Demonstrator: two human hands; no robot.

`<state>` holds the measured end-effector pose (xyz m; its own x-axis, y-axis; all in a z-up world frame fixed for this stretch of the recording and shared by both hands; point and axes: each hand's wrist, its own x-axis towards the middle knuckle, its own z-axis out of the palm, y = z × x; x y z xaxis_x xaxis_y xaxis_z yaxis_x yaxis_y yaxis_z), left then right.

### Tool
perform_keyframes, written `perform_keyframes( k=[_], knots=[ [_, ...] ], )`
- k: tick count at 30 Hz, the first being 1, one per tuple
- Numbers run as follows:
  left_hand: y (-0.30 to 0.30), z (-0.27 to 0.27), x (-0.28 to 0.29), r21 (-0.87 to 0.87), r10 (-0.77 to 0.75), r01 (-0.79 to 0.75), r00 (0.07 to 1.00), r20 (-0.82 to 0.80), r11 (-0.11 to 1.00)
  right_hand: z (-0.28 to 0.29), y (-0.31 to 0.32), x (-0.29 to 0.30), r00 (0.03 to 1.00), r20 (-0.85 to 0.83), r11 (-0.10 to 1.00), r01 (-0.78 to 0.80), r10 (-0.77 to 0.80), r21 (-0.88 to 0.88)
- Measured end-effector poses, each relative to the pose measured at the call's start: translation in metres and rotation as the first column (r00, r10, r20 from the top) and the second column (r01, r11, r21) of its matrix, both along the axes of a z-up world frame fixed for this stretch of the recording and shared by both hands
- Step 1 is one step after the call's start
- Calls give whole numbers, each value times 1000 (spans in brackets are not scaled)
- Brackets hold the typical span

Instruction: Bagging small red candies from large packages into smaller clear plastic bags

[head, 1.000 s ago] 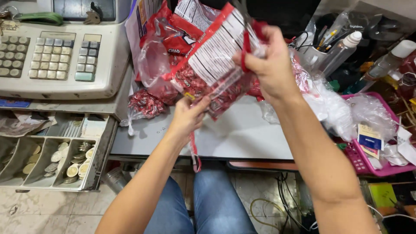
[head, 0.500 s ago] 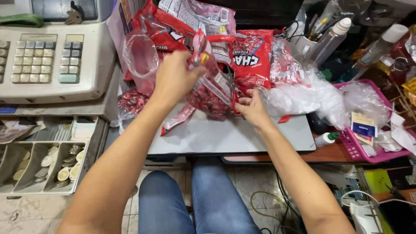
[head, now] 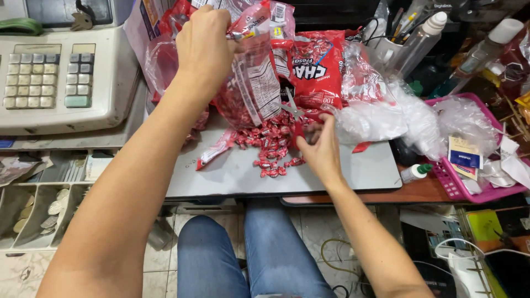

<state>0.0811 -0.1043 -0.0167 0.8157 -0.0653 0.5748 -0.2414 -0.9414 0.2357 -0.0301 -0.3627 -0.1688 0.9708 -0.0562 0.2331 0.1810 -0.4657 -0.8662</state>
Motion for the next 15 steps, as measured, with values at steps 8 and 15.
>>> perform_keyframes(
  k=[8, 15],
  knots=[
    [15, -3, 16, 91, -117, 120, 992, -37, 989, -25, 32, -48, 899, 232, 853, -232, 372, -468],
    [35, 9, 35, -9, -134, 136, 987, 83, 991, -37, 32, -15, 920, 195, 850, -211, 339, -483]
  ],
)
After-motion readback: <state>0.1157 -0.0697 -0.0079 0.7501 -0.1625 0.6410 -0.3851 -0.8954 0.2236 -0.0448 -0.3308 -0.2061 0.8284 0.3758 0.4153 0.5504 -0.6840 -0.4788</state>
